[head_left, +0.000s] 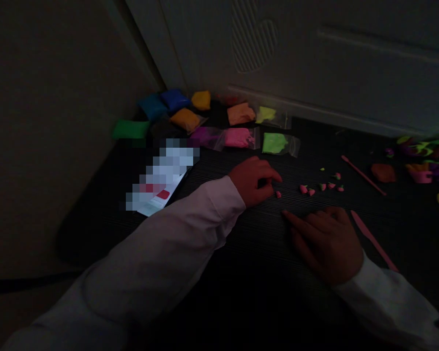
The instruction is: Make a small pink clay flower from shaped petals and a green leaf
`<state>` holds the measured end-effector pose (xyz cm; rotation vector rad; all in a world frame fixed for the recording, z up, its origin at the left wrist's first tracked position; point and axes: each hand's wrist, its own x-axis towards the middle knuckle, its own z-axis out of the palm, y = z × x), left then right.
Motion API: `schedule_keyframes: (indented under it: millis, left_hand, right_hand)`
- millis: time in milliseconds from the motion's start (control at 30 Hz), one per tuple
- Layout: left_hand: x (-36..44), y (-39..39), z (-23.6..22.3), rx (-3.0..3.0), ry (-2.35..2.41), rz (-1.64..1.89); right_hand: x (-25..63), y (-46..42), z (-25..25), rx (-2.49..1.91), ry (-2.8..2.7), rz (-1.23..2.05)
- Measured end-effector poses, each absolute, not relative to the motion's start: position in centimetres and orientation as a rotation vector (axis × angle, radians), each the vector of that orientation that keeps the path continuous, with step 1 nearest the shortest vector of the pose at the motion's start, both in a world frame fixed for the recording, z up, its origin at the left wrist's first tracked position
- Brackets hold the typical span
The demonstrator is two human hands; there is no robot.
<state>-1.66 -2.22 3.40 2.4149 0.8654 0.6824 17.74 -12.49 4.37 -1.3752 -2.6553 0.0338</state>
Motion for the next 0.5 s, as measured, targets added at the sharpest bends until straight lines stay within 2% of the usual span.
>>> schedule_keyframes:
  millis: [500]
  left_hand:
    - [-1.37,-2.26,3.24,2.411,0.879,0.735]
  right_hand:
    - [17.52,-12.63,4.24,-1.322,-2.671,0.128]
